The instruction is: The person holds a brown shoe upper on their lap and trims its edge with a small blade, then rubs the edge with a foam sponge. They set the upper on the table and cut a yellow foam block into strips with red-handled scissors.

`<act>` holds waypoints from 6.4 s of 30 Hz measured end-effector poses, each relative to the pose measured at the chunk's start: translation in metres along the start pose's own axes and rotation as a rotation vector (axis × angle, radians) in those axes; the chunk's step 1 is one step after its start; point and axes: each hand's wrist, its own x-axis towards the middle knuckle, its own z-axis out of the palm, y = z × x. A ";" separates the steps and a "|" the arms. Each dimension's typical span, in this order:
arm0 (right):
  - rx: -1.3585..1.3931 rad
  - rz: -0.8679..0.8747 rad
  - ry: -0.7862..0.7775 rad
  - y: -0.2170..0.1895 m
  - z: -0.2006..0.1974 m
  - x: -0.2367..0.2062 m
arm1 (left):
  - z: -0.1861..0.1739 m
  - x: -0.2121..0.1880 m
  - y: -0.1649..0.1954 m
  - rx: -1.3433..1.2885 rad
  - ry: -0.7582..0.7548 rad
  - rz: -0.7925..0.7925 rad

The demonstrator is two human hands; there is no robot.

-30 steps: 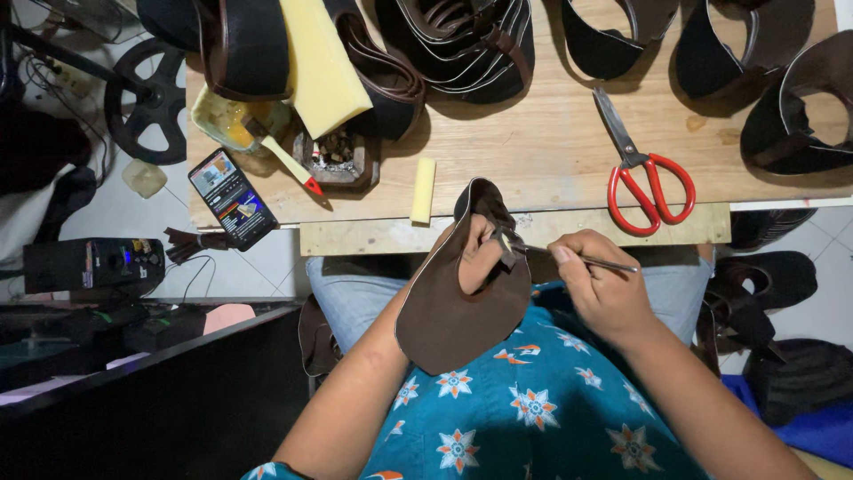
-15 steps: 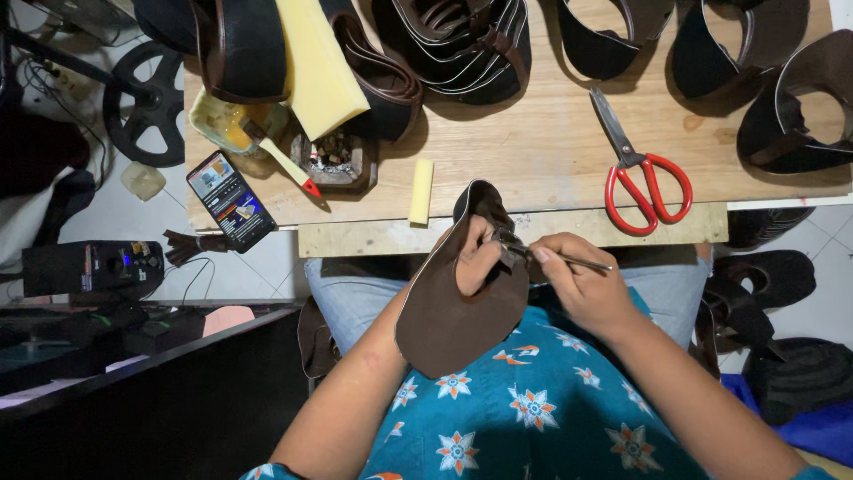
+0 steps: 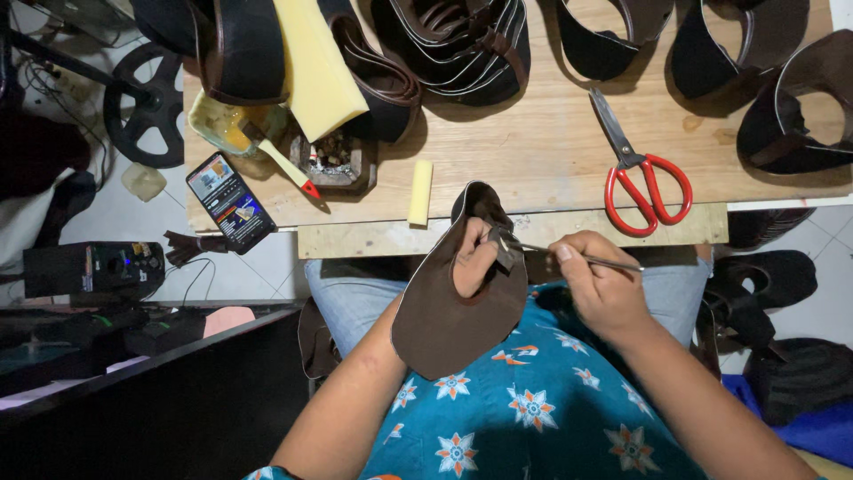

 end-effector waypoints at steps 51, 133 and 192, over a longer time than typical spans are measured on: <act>0.712 0.532 0.038 0.012 0.009 0.005 | 0.005 -0.037 0.091 0.776 0.141 -0.051; -0.116 0.130 -0.126 -0.008 0.028 0.013 | 0.020 -0.015 0.009 -0.066 0.226 -0.404; 0.049 0.342 -0.084 0.004 0.029 0.019 | 0.018 -0.023 0.039 0.123 0.099 -0.238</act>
